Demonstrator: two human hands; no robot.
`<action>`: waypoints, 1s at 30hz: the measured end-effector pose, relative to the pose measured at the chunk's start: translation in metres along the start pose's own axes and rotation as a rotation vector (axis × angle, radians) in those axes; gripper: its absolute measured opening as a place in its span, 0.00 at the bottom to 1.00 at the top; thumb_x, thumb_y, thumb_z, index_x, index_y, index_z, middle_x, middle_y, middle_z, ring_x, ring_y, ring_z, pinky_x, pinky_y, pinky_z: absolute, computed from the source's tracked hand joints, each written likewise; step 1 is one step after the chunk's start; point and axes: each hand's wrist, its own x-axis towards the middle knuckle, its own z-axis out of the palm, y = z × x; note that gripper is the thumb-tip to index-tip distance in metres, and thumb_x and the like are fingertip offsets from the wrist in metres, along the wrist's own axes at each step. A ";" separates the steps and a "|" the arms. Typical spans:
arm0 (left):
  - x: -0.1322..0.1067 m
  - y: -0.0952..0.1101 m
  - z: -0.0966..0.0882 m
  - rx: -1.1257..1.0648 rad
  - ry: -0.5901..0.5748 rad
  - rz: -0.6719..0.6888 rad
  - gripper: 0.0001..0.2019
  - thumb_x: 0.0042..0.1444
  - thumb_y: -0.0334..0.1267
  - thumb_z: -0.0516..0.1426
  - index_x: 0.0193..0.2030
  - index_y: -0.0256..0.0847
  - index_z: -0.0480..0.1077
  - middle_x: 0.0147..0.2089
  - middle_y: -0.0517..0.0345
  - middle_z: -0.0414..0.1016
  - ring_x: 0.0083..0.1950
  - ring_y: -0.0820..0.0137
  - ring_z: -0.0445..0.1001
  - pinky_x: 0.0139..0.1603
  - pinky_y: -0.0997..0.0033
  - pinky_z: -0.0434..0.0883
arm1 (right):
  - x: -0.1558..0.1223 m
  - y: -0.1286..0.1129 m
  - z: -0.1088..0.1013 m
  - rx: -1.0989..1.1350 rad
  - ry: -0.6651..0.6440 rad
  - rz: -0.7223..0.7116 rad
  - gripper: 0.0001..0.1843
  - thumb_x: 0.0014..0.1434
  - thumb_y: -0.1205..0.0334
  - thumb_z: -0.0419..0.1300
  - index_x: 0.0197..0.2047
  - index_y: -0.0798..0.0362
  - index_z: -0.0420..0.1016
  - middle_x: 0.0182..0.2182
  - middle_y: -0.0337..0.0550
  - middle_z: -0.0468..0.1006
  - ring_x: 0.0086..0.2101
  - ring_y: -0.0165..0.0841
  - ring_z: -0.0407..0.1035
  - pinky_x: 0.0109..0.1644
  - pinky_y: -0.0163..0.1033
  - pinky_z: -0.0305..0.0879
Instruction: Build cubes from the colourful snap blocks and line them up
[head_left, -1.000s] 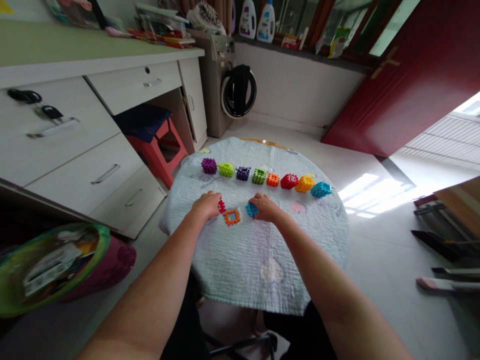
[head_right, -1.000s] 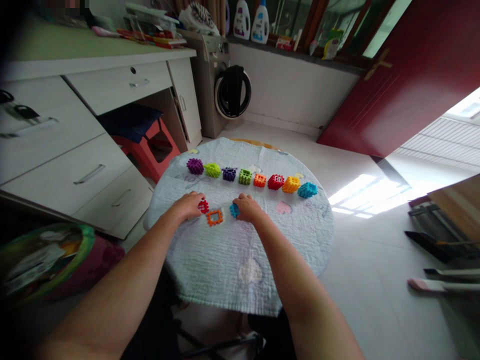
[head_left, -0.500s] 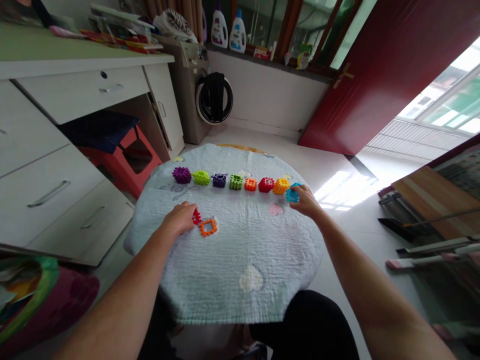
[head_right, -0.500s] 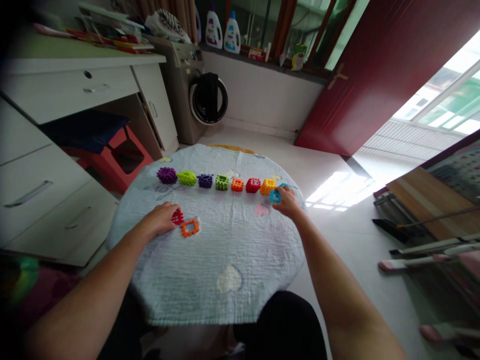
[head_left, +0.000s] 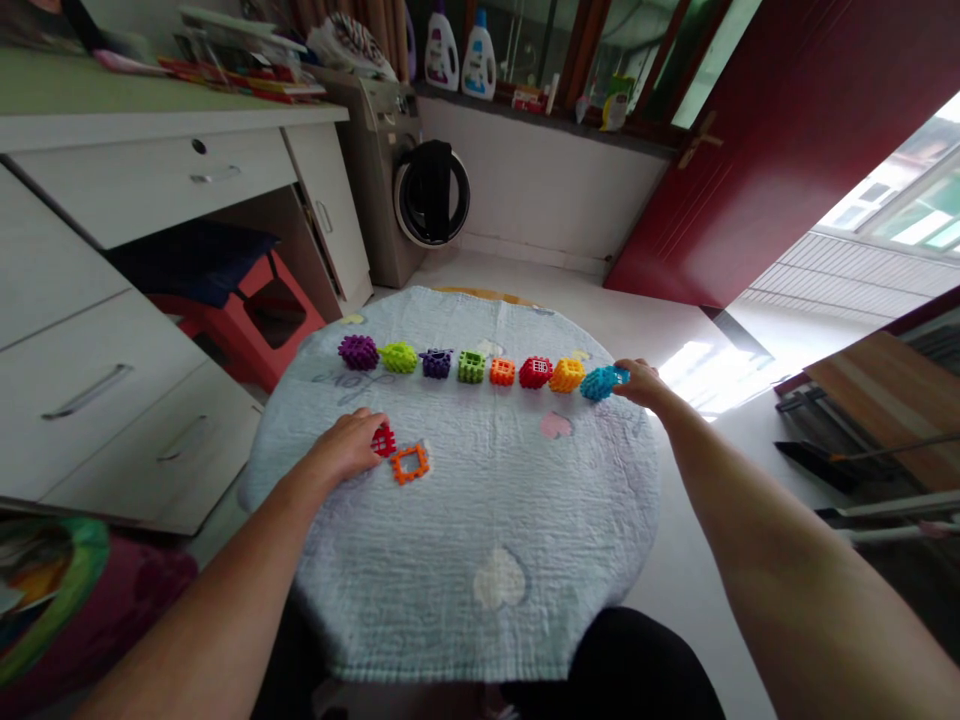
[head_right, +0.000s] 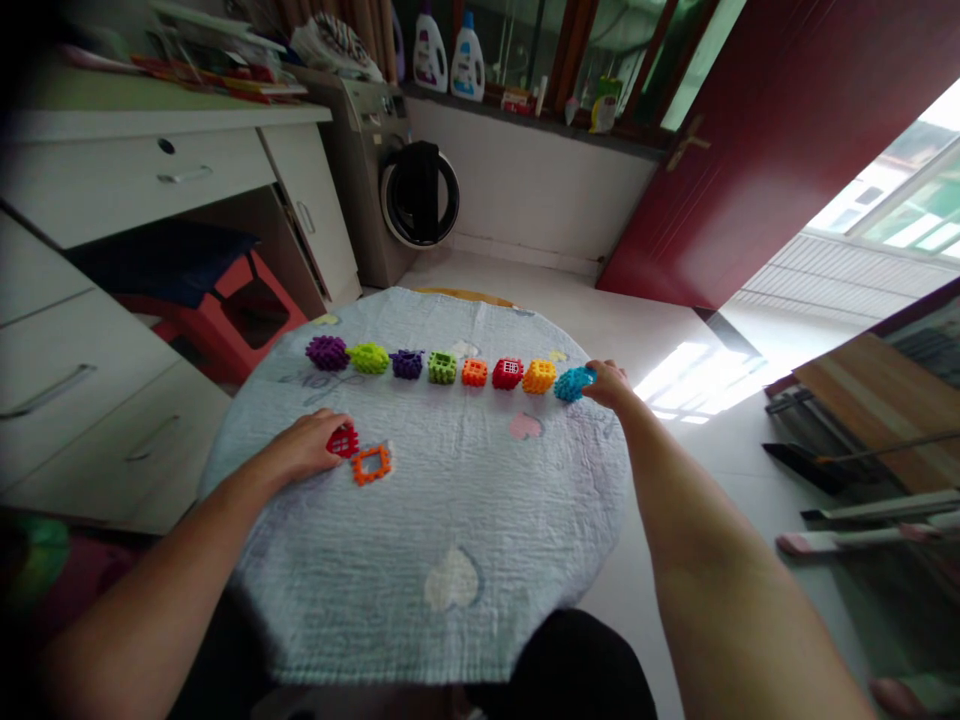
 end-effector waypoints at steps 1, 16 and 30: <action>0.000 0.000 0.000 0.001 -0.002 -0.006 0.21 0.45 0.31 0.57 0.49 0.43 0.69 0.48 0.52 0.70 0.49 0.62 0.72 0.51 0.69 0.67 | 0.002 0.000 0.000 -0.001 -0.031 0.013 0.26 0.46 0.63 0.64 0.51 0.52 0.76 0.41 0.51 0.71 0.45 0.42 0.64 0.50 0.46 0.61; 0.001 -0.002 0.002 0.018 -0.016 -0.005 0.20 0.45 0.33 0.57 0.48 0.41 0.69 0.49 0.50 0.70 0.48 0.62 0.72 0.50 0.68 0.67 | 0.016 -0.004 0.004 0.017 -0.123 0.059 0.34 0.43 0.60 0.68 0.56 0.51 0.73 0.48 0.55 0.69 0.48 0.48 0.64 0.51 0.52 0.64; -0.007 0.015 -0.004 0.065 0.013 -0.030 0.15 0.48 0.31 0.57 0.45 0.38 0.72 0.47 0.47 0.71 0.47 0.60 0.72 0.48 0.67 0.68 | -0.104 -0.135 -0.020 0.504 0.155 -0.129 0.18 0.53 0.61 0.57 0.48 0.52 0.74 0.43 0.50 0.74 0.42 0.41 0.71 0.47 0.49 0.68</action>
